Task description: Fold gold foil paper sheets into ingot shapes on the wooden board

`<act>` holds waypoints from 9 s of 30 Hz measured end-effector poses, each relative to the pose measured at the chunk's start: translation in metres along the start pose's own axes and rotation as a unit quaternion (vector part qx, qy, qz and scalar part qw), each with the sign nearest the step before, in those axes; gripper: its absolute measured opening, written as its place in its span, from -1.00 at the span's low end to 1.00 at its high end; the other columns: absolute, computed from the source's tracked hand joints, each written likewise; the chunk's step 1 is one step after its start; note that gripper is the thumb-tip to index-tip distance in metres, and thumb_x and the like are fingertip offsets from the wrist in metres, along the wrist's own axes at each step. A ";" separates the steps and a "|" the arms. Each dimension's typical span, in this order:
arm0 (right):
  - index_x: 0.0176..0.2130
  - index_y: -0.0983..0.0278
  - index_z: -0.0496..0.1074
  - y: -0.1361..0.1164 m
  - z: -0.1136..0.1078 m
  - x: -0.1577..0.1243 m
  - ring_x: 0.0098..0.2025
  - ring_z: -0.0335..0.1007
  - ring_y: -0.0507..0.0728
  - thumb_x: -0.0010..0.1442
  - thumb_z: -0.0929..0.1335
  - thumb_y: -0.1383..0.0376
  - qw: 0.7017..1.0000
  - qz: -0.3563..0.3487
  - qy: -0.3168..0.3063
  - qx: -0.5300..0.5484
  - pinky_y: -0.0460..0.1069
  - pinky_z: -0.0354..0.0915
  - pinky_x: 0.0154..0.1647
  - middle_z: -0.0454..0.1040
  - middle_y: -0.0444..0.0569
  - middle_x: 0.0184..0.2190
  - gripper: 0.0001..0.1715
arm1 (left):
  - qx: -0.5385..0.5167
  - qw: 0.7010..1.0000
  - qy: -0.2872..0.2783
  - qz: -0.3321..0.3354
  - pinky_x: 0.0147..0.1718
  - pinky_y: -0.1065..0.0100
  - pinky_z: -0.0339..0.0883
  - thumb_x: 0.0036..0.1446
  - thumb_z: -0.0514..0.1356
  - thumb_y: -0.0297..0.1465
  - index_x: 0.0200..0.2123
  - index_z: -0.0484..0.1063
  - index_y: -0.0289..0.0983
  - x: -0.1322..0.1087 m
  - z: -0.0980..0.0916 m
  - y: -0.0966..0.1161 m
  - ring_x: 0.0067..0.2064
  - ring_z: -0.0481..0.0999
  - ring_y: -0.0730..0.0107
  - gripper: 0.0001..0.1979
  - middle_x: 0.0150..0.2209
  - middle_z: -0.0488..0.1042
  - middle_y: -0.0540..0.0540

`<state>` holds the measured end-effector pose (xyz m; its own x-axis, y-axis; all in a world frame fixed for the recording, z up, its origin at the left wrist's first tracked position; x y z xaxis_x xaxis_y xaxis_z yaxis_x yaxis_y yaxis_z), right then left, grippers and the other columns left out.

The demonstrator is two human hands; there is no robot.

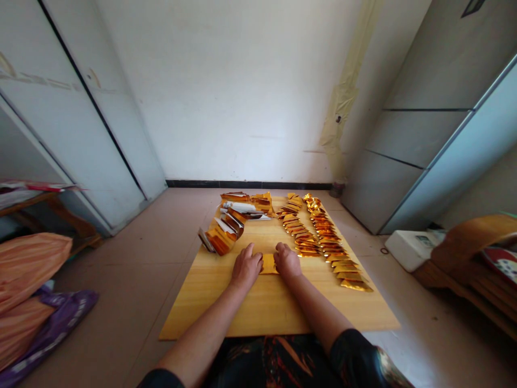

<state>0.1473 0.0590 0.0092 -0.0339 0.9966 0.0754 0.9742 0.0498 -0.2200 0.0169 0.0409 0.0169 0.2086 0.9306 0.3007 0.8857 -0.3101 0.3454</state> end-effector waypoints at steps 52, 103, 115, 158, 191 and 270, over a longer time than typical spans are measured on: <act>0.28 0.16 0.09 -0.018 0.007 -0.070 0.33 -0.13 0.25 0.28 0.15 -0.05 0.974 -0.222 -0.044 -0.015 0.30 -0.15 0.26 0.03 0.04 0.31 -0.32 | 0.095 0.993 -0.051 0.051 0.05 0.05 0.13 0.16 0.11 -0.24 0.04 0.38 -0.07 -0.011 -0.001 0.002 0.17 0.22 0.12 -0.64 0.16 0.31 -0.08; -0.05 0.20 0.42 0.005 -0.035 -0.086 0.10 0.21 0.21 0.28 0.24 0.19 0.962 -0.264 0.059 0.023 0.13 0.08 0.10 0.36 0.07 0.08 -0.71 | 0.077 0.938 -0.335 0.055 0.19 -0.06 -0.01 -0.08 0.16 -0.30 0.21 0.16 0.04 0.003 0.007 -0.009 0.30 0.02 0.01 -0.30 0.34 -0.03 -0.04; 0.07 0.23 0.30 -0.026 -0.039 -0.082 0.08 0.17 0.23 0.20 0.30 0.25 0.943 -0.319 0.087 0.024 0.12 0.04 0.05 0.34 0.09 0.08 -0.58 | 0.083 0.945 -0.308 0.065 0.17 0.00 0.05 -0.13 0.19 -0.28 0.20 0.20 -0.01 0.003 0.004 -0.005 0.26 0.11 0.02 -0.27 0.32 0.05 -0.06; -0.29 0.24 0.42 -0.035 -0.009 -0.066 -0.26 0.22 0.09 0.36 0.19 0.28 0.927 -0.361 0.054 -0.083 -0.01 0.03 -0.26 0.43 -0.07 -0.34 -0.72 | 0.076 0.965 -0.245 0.059 0.13 -0.04 0.07 -0.16 0.26 0.02 0.14 0.26 0.04 0.006 0.013 -0.017 0.24 0.13 -0.01 -0.26 0.29 0.11 -0.06; -0.28 0.24 0.45 -0.036 -0.014 -0.057 -0.26 0.24 0.08 0.28 0.25 0.31 0.938 -0.333 0.074 -0.068 -0.03 0.00 -0.28 0.44 -0.07 -0.34 -0.81 | 0.070 0.967 -0.222 0.104 0.10 -0.07 0.09 -0.07 0.21 0.03 0.14 0.29 -0.04 0.007 0.010 -0.014 0.22 0.16 -0.04 -0.31 0.26 0.17 -0.14; -0.30 0.24 0.46 -0.022 -0.006 -0.021 -0.13 0.22 0.20 0.28 0.21 0.37 0.986 -0.123 0.045 -0.099 0.04 0.15 -0.24 0.38 0.09 -0.20 -0.75 | 0.122 0.989 -0.088 0.007 -0.16 0.28 0.27 0.22 -0.01 -0.41 -0.23 0.40 -0.20 0.022 0.012 0.007 -0.08 0.38 0.23 -0.81 -0.18 0.41 -0.15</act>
<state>0.1280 0.0367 0.0179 -0.2631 0.9458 0.1903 0.9639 0.2662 0.0093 0.0323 0.0616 0.0155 0.2714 0.9528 0.1362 0.9515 -0.2869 0.1113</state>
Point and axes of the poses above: each hand's wrist, its own x-axis towards the middle knuckle, its own z-axis out of the palm, y = z × x, the point moved 10 cm from there along x, towards the middle knuckle
